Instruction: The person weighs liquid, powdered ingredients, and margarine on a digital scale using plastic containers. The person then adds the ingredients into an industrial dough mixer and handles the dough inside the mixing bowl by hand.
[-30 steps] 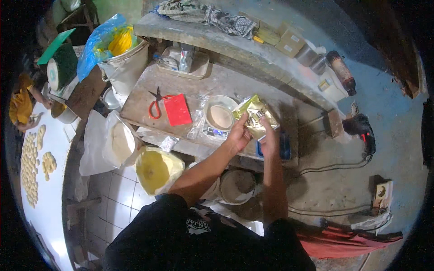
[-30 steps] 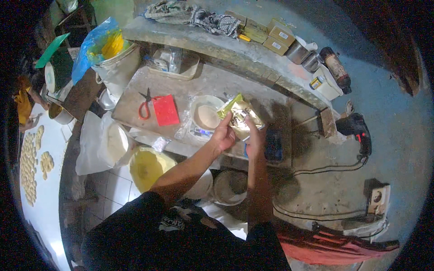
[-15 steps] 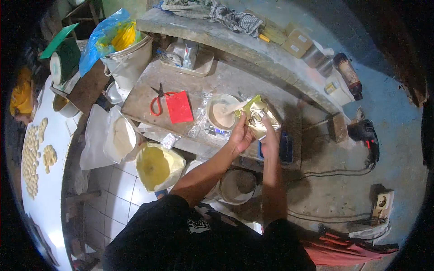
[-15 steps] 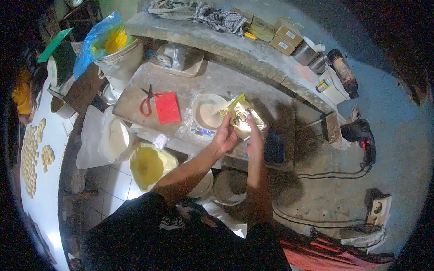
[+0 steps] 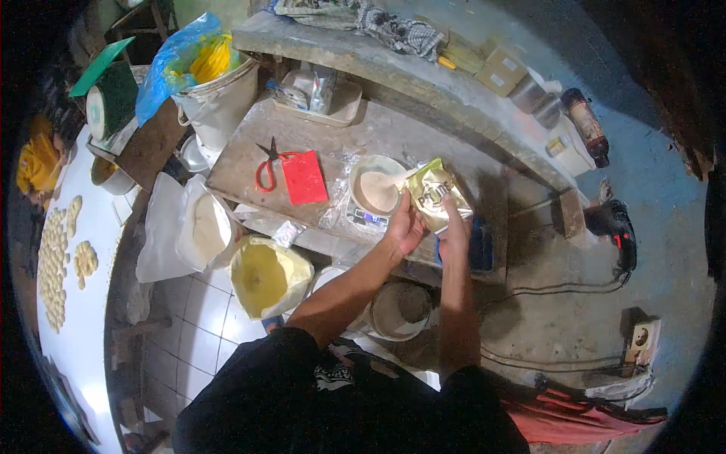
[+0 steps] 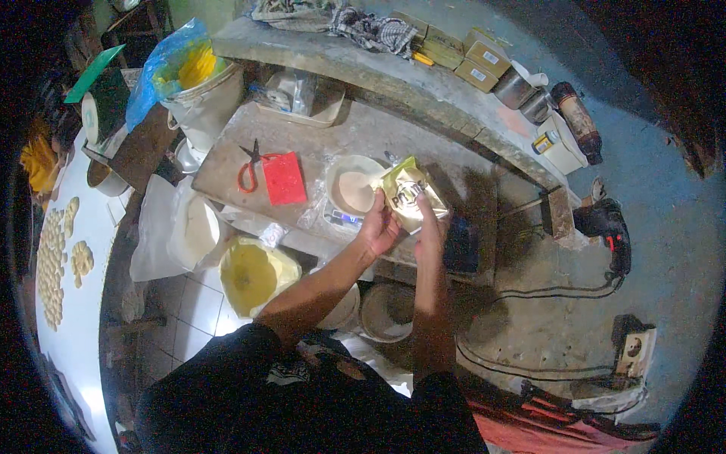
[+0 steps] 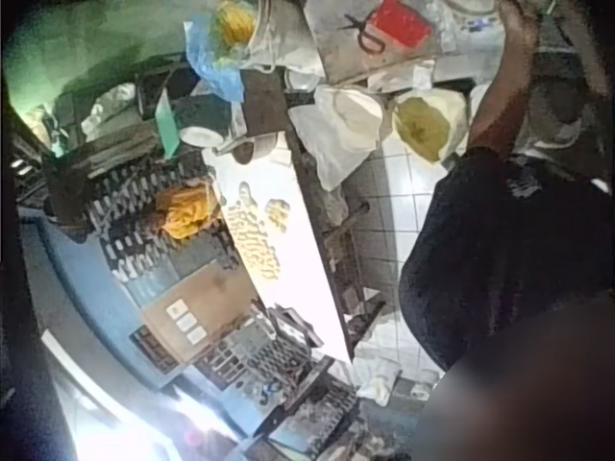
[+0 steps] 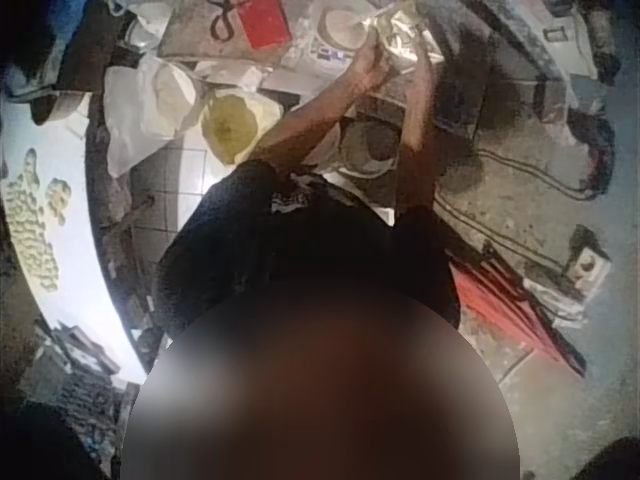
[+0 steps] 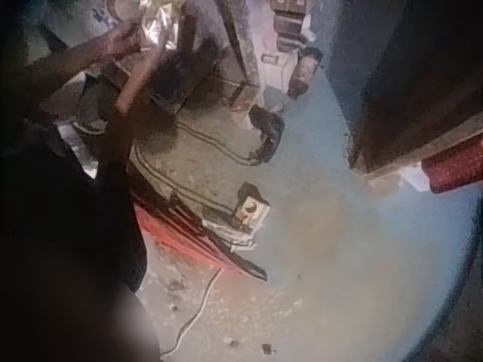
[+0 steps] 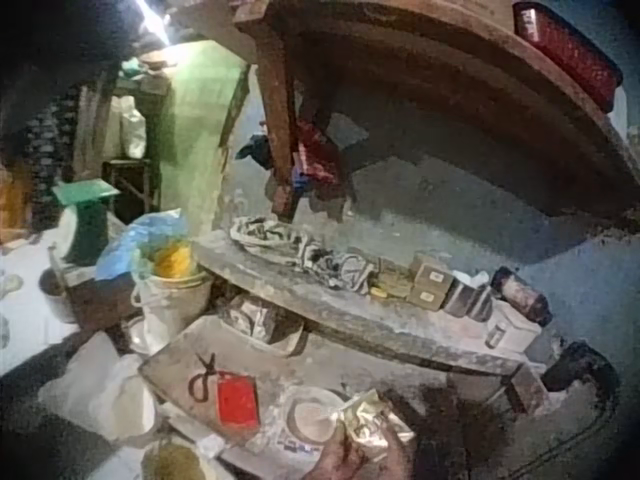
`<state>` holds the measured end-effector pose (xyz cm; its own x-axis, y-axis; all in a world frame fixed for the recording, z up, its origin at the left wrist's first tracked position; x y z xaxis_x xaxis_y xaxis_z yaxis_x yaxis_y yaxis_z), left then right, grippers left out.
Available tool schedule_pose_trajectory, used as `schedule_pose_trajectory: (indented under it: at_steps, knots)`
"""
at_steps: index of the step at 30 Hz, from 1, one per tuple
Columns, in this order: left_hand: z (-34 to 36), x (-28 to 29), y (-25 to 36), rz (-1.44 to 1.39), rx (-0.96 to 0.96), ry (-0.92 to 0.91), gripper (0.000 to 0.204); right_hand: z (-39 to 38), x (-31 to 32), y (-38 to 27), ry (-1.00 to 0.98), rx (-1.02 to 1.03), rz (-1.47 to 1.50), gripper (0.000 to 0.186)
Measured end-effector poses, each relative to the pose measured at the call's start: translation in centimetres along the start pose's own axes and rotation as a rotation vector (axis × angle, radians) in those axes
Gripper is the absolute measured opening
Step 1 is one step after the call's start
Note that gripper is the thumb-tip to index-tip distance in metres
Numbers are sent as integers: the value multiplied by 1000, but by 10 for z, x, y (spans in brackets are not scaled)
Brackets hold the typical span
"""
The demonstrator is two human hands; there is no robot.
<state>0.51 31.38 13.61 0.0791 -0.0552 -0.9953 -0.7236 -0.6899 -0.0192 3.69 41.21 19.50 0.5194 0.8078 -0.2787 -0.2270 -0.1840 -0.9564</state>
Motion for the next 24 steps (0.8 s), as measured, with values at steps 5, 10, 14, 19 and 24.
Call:
schedule_pose_trajectory:
  at_steps: [5,10,14,19,24]
  knots:
    - [3,4,4,7,-26,50,43,-1,-2,2,-10,64,-42,44]
    - [-6,-3,4,95,-9,46,57,-11,-4,-1,13,38,9,47]
    - [-10,-6,5,110,-56,56,58,-15,-7,0,14,107,37,50]
    - [-18,-10,8,130,0,65,59,-23,-12,-4,26,76,-17,53]
    - [-16,-13,2,87,24,32,58,-18,1,4,78,170,-45,55]
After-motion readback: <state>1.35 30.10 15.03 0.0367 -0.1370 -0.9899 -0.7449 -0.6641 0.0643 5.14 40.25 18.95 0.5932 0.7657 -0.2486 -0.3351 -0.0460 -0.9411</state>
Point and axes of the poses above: each hand's wrist, its own z-axis towards the middle knuckle, its own x-axis out of the back of the hand, y = z × x, the point moved 2 cm from there along z, towards the middle knuckle, and after that the axes turned 13 degrees about x, right-handed, at the moved point
